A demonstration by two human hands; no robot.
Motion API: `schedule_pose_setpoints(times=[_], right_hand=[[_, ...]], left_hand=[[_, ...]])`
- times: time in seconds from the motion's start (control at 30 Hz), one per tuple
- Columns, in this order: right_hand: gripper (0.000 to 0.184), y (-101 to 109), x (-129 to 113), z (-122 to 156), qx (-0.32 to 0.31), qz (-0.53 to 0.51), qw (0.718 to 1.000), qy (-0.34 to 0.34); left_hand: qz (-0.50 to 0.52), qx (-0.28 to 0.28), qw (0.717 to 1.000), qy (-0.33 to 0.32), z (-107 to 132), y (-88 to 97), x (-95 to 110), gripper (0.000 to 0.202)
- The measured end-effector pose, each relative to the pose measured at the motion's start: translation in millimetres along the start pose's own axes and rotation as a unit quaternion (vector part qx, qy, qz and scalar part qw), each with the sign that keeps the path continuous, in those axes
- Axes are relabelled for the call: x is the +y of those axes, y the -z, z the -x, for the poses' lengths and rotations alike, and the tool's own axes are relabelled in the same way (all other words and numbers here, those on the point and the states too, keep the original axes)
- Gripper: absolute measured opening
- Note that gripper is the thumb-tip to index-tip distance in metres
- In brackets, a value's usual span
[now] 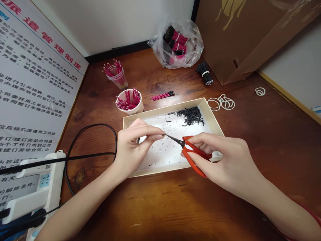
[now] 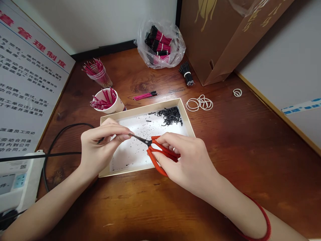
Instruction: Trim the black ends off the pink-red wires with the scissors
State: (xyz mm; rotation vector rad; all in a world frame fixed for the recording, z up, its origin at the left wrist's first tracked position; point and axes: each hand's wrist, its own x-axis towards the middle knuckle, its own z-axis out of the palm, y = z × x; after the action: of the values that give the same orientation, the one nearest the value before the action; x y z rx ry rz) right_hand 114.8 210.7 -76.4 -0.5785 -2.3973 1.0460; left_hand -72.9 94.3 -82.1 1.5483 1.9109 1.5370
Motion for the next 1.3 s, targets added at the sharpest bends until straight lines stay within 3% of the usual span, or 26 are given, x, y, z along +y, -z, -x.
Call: schedule_pose_setpoints(times=[1.3], right_hand=[[0.012, -1.4, -5.3, -4.1, 0.0, -0.01, 1.0, -0.022]], left_hand=[[-0.006, -0.008, 1.0, 0.001, -1.1, 0.3, 1.3, 0.021]])
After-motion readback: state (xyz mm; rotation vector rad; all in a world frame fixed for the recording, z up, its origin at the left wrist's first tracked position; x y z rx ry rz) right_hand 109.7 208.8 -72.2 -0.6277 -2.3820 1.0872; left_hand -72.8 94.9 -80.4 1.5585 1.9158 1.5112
